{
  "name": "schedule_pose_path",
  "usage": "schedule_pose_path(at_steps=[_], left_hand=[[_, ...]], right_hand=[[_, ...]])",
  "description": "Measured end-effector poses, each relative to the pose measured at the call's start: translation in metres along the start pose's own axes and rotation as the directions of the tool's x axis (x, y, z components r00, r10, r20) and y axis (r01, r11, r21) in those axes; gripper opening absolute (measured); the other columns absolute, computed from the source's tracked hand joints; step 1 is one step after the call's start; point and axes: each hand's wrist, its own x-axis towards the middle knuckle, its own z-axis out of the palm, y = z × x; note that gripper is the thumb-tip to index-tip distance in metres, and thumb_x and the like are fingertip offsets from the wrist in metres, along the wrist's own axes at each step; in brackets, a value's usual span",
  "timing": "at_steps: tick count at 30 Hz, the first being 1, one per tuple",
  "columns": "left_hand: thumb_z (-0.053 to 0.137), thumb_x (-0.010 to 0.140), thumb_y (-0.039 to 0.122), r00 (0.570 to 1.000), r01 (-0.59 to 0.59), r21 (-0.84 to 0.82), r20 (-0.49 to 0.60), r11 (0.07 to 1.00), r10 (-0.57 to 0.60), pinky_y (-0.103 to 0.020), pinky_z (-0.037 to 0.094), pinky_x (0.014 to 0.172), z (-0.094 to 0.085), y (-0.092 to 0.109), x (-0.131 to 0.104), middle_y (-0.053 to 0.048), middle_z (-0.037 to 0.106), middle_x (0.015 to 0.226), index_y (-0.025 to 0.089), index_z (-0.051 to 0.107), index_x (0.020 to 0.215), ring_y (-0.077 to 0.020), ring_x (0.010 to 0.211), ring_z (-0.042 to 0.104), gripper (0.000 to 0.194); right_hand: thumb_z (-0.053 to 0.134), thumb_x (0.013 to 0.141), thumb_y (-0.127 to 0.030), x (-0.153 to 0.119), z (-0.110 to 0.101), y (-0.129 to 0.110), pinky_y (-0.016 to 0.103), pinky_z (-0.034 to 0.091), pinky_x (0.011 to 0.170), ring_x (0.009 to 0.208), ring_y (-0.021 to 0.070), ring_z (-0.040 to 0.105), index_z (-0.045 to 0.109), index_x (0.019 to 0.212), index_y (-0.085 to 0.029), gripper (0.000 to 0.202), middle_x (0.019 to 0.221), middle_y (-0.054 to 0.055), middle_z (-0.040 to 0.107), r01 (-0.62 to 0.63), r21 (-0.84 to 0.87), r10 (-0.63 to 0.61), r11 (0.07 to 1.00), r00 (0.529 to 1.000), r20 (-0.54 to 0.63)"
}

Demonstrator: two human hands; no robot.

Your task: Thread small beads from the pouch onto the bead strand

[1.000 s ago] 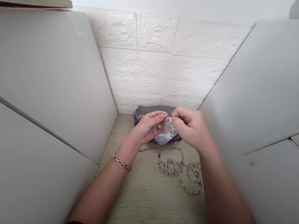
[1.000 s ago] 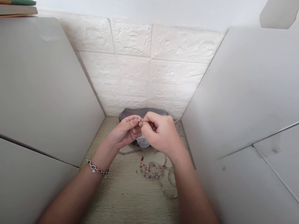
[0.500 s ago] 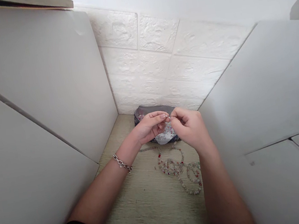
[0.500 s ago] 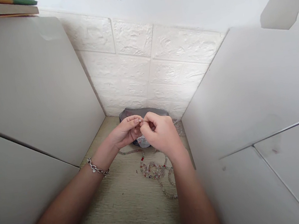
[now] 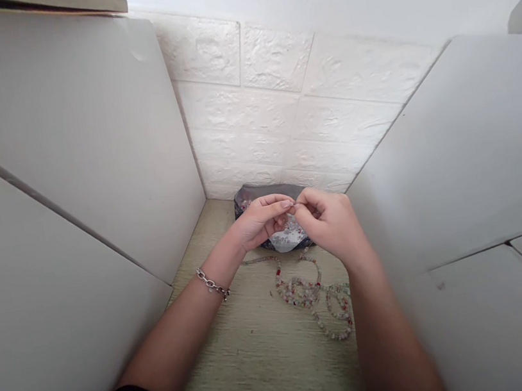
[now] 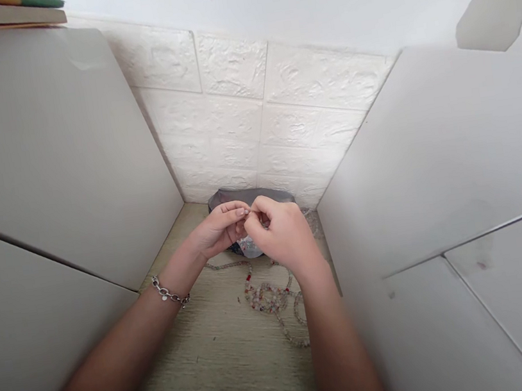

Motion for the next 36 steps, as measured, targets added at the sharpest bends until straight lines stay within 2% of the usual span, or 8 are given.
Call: schedule_pose_path(at_steps=[5, 12, 19, 23, 27, 29, 33, 36], left_hand=[[0.069, 0.061, 0.026, 0.999, 0.004, 0.107, -0.033, 0.994, 0.000, -0.019, 0.029, 0.047, -0.003, 0.002, 0.002, 0.004, 0.048, 0.054, 0.011, 0.061, 0.068, -0.0030, 0.048, 0.038, 0.018], [0.069, 0.061, 0.031, 0.997, -0.003, 0.203, -0.072, 0.979, 0.017, -0.019, 0.026, 0.045, -0.011, 0.000, 0.005, 0.004, 0.045, 0.053, 0.012, 0.056, 0.061, -0.0037, 0.048, 0.037, 0.023], [0.063, 0.065, 0.035, 0.988, -0.070, 0.341, -0.104, 0.937, 0.112, -0.020, 0.024, 0.045, -0.012, 0.003, 0.006, 0.004, 0.042, 0.053, 0.013, 0.051, 0.060, -0.0041, 0.047, 0.033, 0.025], [0.056, 0.070, 0.036, 0.978, -0.089, 0.583, -0.104, 0.807, 0.183, -0.021, 0.027, 0.048, -0.006, 0.007, 0.005, 0.003, 0.044, 0.056, 0.014, 0.052, 0.062, -0.0056, 0.049, 0.034, 0.024], [0.051, 0.074, 0.032, 0.930, -0.127, 0.804, -0.107, 0.581, 0.351, -0.023, 0.032, 0.056, 0.005, 0.010, 0.000, 0.001, 0.052, 0.063, 0.015, 0.056, 0.066, -0.0095, 0.060, 0.043, 0.019], [0.050, 0.075, 0.029, 0.904, -0.155, 0.844, -0.089, 0.513, 0.419, -0.024, 0.033, 0.060, 0.011, 0.012, -0.003, 0.000, 0.055, 0.067, 0.016, 0.058, 0.067, -0.0111, 0.065, 0.045, 0.017], [0.050, 0.075, 0.026, 0.864, -0.206, 0.873, -0.050, 0.443, 0.501, -0.025, 0.035, 0.066, 0.016, 0.016, -0.006, -0.001, 0.055, 0.072, 0.017, 0.058, 0.067, -0.0124, 0.070, 0.046, 0.015], [0.049, 0.077, 0.029, 0.867, -0.225, 0.855, -0.043, 0.467, 0.496, -0.024, 0.036, 0.068, 0.015, 0.014, -0.005, -0.001, 0.055, 0.075, 0.017, 0.058, 0.069, -0.0126, 0.074, 0.047, 0.017]], right_hand=[[0.043, 0.074, -0.025, 0.002, 0.001, 0.004, 0.020, 0.024, 0.047, 0.047, 0.0062, 0.034, 0.042, 0.056, -0.018, 0.019, 0.048, -0.005, 0.042, -0.029, -0.059, 0.033, 0.998, 0.998, 0.061], [0.040, 0.079, -0.029, 0.005, 0.003, 0.007, 0.020, 0.026, 0.049, 0.049, 0.0074, 0.039, 0.050, 0.067, -0.019, 0.019, 0.052, -0.004, 0.048, -0.049, -0.059, 0.055, 0.997, 0.992, 0.114], [0.038, 0.079, -0.029, 0.006, 0.007, 0.013, 0.021, 0.028, 0.050, 0.050, 0.0087, 0.041, 0.052, 0.078, -0.021, 0.016, 0.057, -0.004, 0.051, -0.118, -0.037, 0.124, 0.992, 0.966, 0.227], [0.041, 0.077, -0.031, 0.006, 0.011, 0.017, 0.023, 0.028, 0.051, 0.053, 0.0094, 0.041, 0.053, 0.077, -0.020, 0.016, 0.059, -0.004, 0.050, -0.142, -0.042, 0.148, 0.989, 0.937, 0.316], [0.042, 0.077, -0.035, 0.008, 0.012, 0.019, 0.024, 0.029, 0.055, 0.058, 0.0099, 0.040, 0.052, 0.068, -0.018, 0.022, 0.062, -0.002, 0.047, -0.112, -0.019, 0.113, 0.993, 0.952, 0.283], [0.042, 0.078, -0.033, 0.009, 0.011, 0.019, 0.024, 0.032, 0.060, 0.065, 0.0106, 0.043, 0.054, 0.068, -0.018, 0.022, 0.068, -0.001, 0.049, -0.086, 0.025, 0.078, 0.996, 0.965, 0.252], [0.040, 0.081, -0.034, 0.010, 0.010, 0.018, 0.025, 0.034, 0.068, 0.075, 0.0113, 0.046, 0.056, 0.064, -0.017, 0.029, 0.078, 0.002, 0.051, -0.048, 0.106, 0.027, 0.993, 0.981, 0.193], [0.038, 0.082, -0.037, 0.009, 0.008, 0.018, 0.023, 0.031, 0.058, 0.061, 0.0097, 0.041, 0.048, 0.054, -0.016, 0.037, 0.062, -0.001, 0.044, -0.102, 0.084, 0.085, 0.991, 0.979, 0.184]])
